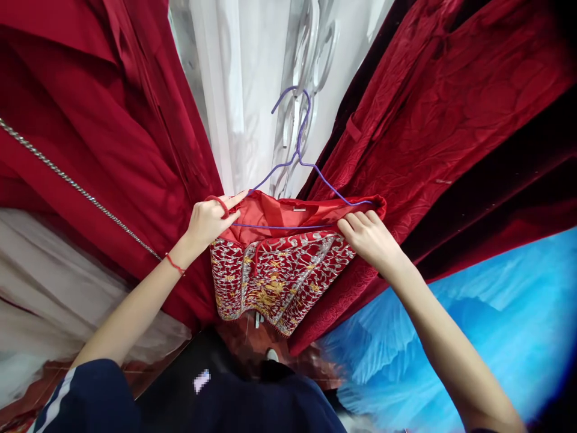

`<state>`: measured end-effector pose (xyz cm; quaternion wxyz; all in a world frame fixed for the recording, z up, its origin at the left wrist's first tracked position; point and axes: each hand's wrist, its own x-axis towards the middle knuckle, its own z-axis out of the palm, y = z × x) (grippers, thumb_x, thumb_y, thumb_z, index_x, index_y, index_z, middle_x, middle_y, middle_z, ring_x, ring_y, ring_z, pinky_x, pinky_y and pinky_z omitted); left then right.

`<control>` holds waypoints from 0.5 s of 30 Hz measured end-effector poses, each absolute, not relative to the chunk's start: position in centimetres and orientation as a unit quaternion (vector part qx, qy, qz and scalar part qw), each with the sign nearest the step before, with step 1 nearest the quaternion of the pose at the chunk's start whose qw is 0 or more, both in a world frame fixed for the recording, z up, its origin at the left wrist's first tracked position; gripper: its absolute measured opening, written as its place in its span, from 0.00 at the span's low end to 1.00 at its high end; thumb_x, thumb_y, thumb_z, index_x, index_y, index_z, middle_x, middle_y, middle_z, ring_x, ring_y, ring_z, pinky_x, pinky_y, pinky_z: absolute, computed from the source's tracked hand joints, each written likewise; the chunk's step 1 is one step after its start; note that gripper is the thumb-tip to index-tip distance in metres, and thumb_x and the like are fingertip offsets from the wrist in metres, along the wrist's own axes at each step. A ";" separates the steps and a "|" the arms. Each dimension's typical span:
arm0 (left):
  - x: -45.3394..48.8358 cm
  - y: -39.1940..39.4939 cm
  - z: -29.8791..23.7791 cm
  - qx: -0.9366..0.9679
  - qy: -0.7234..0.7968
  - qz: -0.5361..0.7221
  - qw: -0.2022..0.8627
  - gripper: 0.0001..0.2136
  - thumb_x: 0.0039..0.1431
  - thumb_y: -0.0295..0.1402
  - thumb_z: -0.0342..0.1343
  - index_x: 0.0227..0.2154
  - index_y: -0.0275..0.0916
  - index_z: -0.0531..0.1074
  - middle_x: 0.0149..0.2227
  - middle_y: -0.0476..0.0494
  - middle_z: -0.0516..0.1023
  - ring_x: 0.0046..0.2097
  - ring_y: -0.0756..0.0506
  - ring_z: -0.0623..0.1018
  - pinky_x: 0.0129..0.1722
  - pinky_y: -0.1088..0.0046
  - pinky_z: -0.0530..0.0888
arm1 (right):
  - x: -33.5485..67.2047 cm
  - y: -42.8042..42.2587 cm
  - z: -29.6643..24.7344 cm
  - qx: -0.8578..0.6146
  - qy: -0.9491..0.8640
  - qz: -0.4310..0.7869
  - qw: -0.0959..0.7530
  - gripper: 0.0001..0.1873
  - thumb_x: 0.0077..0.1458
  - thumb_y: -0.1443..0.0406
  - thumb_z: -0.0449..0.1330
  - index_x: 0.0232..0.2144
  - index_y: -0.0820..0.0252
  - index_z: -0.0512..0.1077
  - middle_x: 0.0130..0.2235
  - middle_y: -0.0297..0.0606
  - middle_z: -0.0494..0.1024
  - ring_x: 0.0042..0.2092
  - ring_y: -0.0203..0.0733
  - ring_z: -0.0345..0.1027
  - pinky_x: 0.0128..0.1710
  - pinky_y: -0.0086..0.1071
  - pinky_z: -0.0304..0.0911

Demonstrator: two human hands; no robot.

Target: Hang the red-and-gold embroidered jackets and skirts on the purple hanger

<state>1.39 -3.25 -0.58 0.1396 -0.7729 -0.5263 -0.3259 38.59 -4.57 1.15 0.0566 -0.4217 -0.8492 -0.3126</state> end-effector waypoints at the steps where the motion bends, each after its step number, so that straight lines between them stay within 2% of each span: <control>1: 1.3 -3.2 -0.7 -0.772 -0.526 -0.327 0.139 0.20 0.62 0.36 0.52 0.57 0.48 0.71 0.40 0.44 0.82 0.39 0.45 0.79 0.40 0.72 0.73 | 38.7 -4.7 1.1 -0.420 -0.855 -0.299 0.058 0.13 0.60 0.73 0.46 0.32 0.60 0.69 0.31 0.45 0.73 0.33 0.47 0.62 0.37 0.39 0.50; 3: 1.3 -3.0 -0.8 -0.772 -0.524 -0.329 0.144 0.20 0.62 0.37 0.52 0.57 0.48 0.71 0.41 0.44 0.82 0.39 0.45 0.79 0.39 0.72 0.73 | 38.7 -5.0 0.9 -0.421 -0.868 -0.248 0.085 0.09 0.58 0.72 0.49 0.34 0.60 0.68 0.30 0.44 0.74 0.32 0.47 0.63 0.38 0.39 0.51; 5: 1.3 -2.8 -0.9 -0.771 -0.524 -0.330 0.149 0.20 0.62 0.38 0.52 0.57 0.48 0.72 0.40 0.44 0.82 0.38 0.45 0.79 0.39 0.71 0.73 | 38.5 -5.4 0.5 -0.415 -0.883 -0.171 0.138 0.08 0.56 0.68 0.52 0.39 0.61 0.67 0.34 0.44 0.76 0.34 0.48 0.66 0.41 0.41 0.53; 9: 1.4 -2.9 -0.7 -0.767 -0.528 -0.332 0.153 0.20 0.62 0.38 0.51 0.56 0.48 0.72 0.40 0.44 0.82 0.38 0.45 0.79 0.38 0.72 0.72 | 37.3 -6.1 0.7 -0.407 -0.880 -0.027 0.242 0.24 0.55 0.57 0.58 0.52 0.56 0.61 0.48 0.45 0.77 0.43 0.52 0.71 0.50 0.49 0.54; 13: 1.5 -3.1 -0.4 -0.763 -0.536 -0.325 0.156 0.20 0.63 0.38 0.51 0.57 0.47 0.72 0.37 0.44 0.82 0.35 0.46 0.78 0.36 0.73 0.71 | 36.4 -7.1 1.8 -0.362 -0.895 0.080 0.247 0.25 0.59 0.57 0.57 0.57 0.51 0.60 0.57 0.43 0.72 0.53 0.51 0.69 0.54 0.49 0.58; 15: 1.5 -3.0 -0.4 -0.763 -0.536 -0.324 0.160 0.20 0.63 0.38 0.51 0.56 0.46 0.72 0.35 0.44 0.81 0.34 0.46 0.77 0.35 0.73 0.70 | 36.0 -7.4 2.0 -0.362 -0.898 0.109 0.224 0.29 0.58 0.55 0.59 0.60 0.51 0.60 0.57 0.44 0.72 0.54 0.51 0.68 0.52 0.46 0.62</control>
